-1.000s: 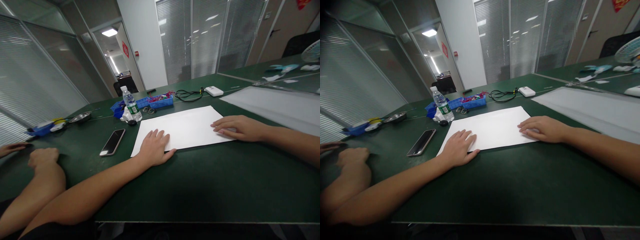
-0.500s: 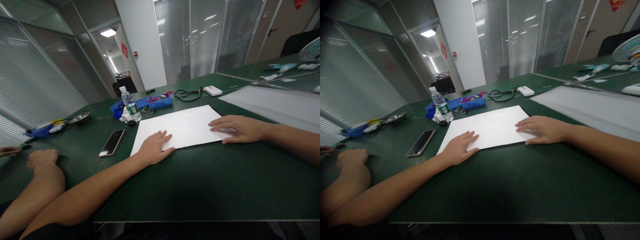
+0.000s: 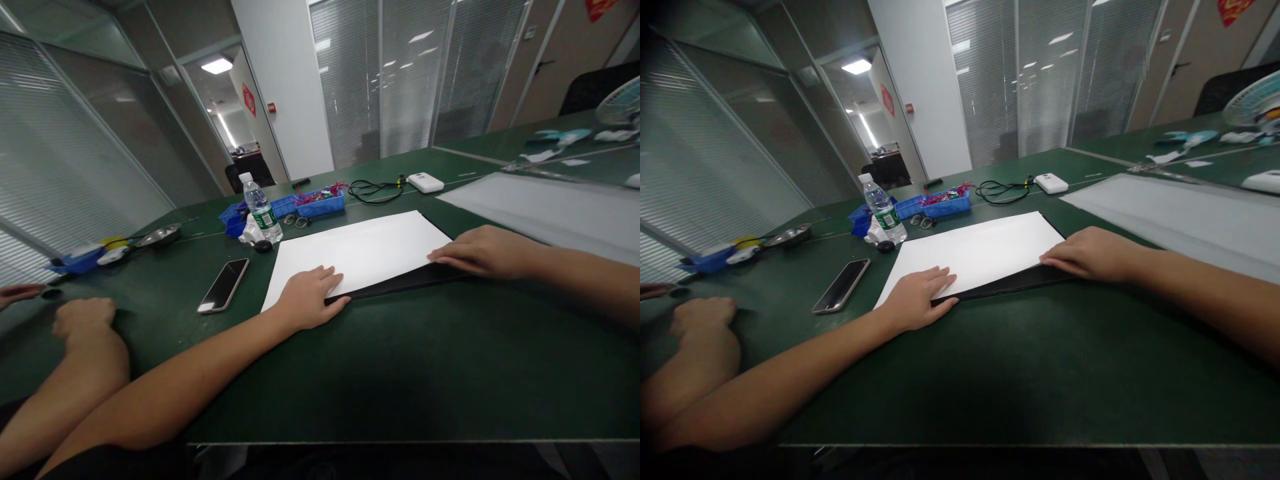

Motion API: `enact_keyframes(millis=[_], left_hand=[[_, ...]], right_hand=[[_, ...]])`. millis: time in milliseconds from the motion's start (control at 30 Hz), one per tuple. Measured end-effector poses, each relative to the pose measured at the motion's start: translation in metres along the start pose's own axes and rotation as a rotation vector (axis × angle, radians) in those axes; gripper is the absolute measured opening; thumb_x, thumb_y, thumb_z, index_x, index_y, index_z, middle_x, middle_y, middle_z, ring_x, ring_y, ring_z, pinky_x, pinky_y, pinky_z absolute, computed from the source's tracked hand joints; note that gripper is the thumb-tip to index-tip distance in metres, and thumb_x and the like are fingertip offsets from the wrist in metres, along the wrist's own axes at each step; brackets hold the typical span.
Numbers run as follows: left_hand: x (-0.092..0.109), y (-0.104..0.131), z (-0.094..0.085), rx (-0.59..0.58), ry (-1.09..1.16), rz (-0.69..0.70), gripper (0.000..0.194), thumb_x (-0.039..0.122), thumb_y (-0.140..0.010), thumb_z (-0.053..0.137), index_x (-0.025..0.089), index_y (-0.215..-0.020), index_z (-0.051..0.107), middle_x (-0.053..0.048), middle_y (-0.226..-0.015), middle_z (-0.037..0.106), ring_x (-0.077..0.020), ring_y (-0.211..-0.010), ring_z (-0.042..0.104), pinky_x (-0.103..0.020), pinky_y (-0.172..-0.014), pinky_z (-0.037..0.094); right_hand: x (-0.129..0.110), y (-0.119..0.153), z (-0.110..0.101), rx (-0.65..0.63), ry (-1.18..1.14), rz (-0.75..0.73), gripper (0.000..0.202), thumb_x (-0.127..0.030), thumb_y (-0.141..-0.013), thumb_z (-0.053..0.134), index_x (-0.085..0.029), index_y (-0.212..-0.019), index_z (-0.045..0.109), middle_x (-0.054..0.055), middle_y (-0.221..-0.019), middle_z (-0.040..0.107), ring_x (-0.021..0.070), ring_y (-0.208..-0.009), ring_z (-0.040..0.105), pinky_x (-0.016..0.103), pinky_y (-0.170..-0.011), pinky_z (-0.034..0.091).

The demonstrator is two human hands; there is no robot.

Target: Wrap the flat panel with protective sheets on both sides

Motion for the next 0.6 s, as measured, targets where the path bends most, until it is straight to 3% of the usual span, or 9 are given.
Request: enact_keyframes(millis=[100,233,400,600], left_hand=[[0.0019,0.0011,-0.0028,0.055,-0.018,0.032,0.048,0.053,-0.116,0.061,0.02,-0.144,0.079,-0.016,-0.152,0.079,-0.0387,-0.14,0.077,-0.056,-0.113,0.067],[0.0034,0.0025,-0.0044,0.105,-0.025,0.058,0.038,0.044,-0.12,0.056,0.022,-0.135,0.082,-0.013,-0.143,0.084,-0.0328,-0.127,0.083,-0.048,-0.102,0.071],[0.0061,0.004,-0.0027,0.124,-0.08,0.085,0.041,0.039,-0.124,0.045,0.023,-0.128,0.082,-0.009,-0.128,0.088,-0.0279,-0.114,0.086,-0.039,-0.089,0.07],[0.0072,0.0044,-0.0027,0.145,-0.095,0.101,0.038,0.041,-0.123,0.049,0.024,-0.122,0.083,-0.009,-0.123,0.088,-0.0266,-0.107,0.086,-0.036,-0.081,0.067]], right_hand=[[-0.0045,-0.0016,-0.001,0.024,0.078,0.011,0.04,-0.039,-0.117,0.051,-0.023,-0.124,0.087,0.008,-0.099,0.088,0.022,-0.077,0.08,0.039,-0.071,0.063],[-0.0055,-0.001,0.0003,0.033,0.09,0.013,0.041,-0.042,-0.117,0.05,-0.024,-0.124,0.086,0.008,-0.096,0.087,0.0227,-0.076,0.079,0.041,-0.07,0.063],[-0.002,0.0014,-0.0027,0.057,0.075,-0.003,0.037,-0.042,-0.115,0.052,-0.029,-0.126,0.085,0.006,-0.102,0.088,0.024,-0.079,0.08,0.043,-0.071,0.064],[-0.0073,0.0039,-0.0096,0.081,0.036,-0.048,0.022,-0.032,-0.112,0.064,-0.022,-0.113,0.084,0.006,-0.097,0.086,0.0193,-0.078,0.078,0.034,-0.072,0.059]])
Point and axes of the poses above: each hand's wrist, its own y-axis away from the middle knuckle, its own z-axis out of the palm, x = y × z, the point moved 6 cm from there along -y, towards the middle knuckle
